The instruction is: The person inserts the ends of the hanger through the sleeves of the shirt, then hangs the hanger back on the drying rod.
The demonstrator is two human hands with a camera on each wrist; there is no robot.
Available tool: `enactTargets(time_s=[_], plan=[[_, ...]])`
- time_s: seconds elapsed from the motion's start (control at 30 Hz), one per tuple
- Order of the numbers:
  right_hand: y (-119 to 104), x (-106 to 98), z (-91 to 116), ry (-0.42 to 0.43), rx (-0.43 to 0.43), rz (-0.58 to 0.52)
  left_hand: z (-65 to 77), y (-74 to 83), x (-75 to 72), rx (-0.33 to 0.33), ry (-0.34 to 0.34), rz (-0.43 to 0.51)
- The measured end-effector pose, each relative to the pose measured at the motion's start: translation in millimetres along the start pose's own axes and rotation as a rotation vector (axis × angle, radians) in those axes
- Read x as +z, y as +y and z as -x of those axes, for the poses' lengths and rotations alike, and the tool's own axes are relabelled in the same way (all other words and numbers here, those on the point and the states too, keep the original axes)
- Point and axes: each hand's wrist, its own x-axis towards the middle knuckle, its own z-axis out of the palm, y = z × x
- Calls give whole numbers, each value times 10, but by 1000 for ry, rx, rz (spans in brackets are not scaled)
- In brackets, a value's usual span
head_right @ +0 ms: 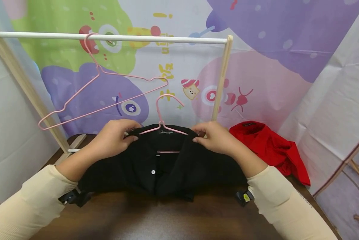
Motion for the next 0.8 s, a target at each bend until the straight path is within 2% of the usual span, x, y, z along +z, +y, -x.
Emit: enactTargets(time_s=[0.33,0.43,0.67,0.8], plan=[[-24,3,-13,77,-109,141,-10,-50,-121,-96,-142,172],[-34,7,-17,101,-131,154,-20,-53,-144,-110,-163,187],[-65,-5,-14,154,-164,165,-9,-60,-161,-50,-191,4],[-84,-17,-20,158,-167,157,1,-39,-157,-33,-172,-58]])
